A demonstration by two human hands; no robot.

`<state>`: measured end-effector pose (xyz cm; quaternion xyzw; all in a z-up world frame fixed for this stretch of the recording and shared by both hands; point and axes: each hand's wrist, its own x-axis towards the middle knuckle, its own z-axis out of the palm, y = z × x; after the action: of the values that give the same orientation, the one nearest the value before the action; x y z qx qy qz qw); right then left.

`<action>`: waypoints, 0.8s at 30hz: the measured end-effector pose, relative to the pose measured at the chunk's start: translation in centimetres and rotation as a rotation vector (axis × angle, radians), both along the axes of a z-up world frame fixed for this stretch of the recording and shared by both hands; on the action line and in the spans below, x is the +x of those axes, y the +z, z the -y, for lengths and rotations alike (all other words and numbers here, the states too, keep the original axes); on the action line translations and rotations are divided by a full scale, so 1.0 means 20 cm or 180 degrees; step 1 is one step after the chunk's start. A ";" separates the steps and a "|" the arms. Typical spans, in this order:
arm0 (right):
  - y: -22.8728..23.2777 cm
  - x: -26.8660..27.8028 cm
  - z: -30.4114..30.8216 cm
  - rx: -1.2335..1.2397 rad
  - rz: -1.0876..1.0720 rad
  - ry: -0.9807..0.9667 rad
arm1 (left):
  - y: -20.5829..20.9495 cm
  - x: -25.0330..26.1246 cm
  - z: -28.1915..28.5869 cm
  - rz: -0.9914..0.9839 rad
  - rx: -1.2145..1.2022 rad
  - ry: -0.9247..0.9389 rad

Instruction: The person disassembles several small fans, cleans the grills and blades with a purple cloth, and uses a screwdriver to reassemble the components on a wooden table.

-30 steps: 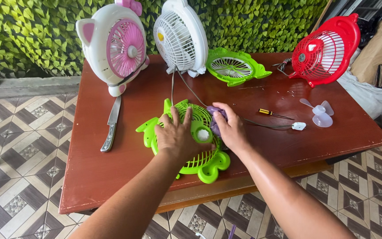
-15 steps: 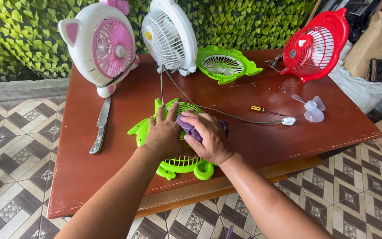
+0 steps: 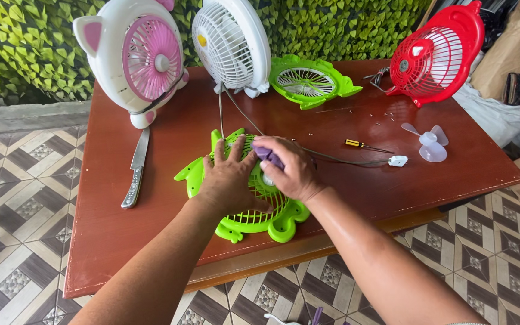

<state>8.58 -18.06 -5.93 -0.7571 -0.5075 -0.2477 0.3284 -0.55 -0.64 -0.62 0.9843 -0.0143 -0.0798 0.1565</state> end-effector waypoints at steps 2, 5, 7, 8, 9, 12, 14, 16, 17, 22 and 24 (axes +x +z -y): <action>0.00 0.05 0.01 0.0062 -0.1238 -0.0281 | 0.01 0.00 0.00 -0.0063 0.0044 -0.0019; -0.03 0.16 0.03 0.0056 -0.2196 -0.0726 | 0.03 -0.01 0.00 -0.0099 0.0045 -0.0001; -0.03 0.22 0.01 -0.0022 -0.2518 -0.1076 | 0.03 -0.01 0.00 -0.0082 0.0049 -0.0001; -0.02 0.24 0.00 -0.0083 -0.2676 -0.1264 | 0.03 -0.01 0.00 -0.0073 0.0051 -0.0003; 0.01 0.24 -0.02 -0.0143 -0.2831 -0.1450 | 0.03 -0.01 0.00 -0.0091 0.0058 -0.0003; 0.09 0.17 -0.10 -0.0401 -0.2885 -0.1544 | 0.01 0.00 -0.01 -0.0110 0.0074 -0.0002; 0.11 0.09 -0.15 -0.0509 -0.2241 -0.0835 | -0.01 0.01 -0.01 -0.0073 0.0072 -0.0011; 0.10 0.04 -0.13 -0.0431 -0.1578 -0.0246 | -0.02 0.01 -0.01 -0.0042 0.0061 -0.0017; 0.07 0.03 -0.10 -0.0303 -0.1244 -0.0003 | -0.02 0.01 -0.02 -0.0028 0.0059 -0.0011; -0.14 0.18 0.09 0.0294 -0.2610 -0.0485 | 0.01 -0.02 -0.01 0.0026 -0.0131 0.0042; -0.17 0.24 0.13 0.0331 -0.2902 -0.0887 | 0.02 -0.02 -0.01 0.0048 -0.0127 0.0041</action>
<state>13.33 -20.64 -9.38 -0.8320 -0.1924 0.0429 0.5186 -0.91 -0.49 -0.26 0.9817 -0.0108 -0.0710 0.1765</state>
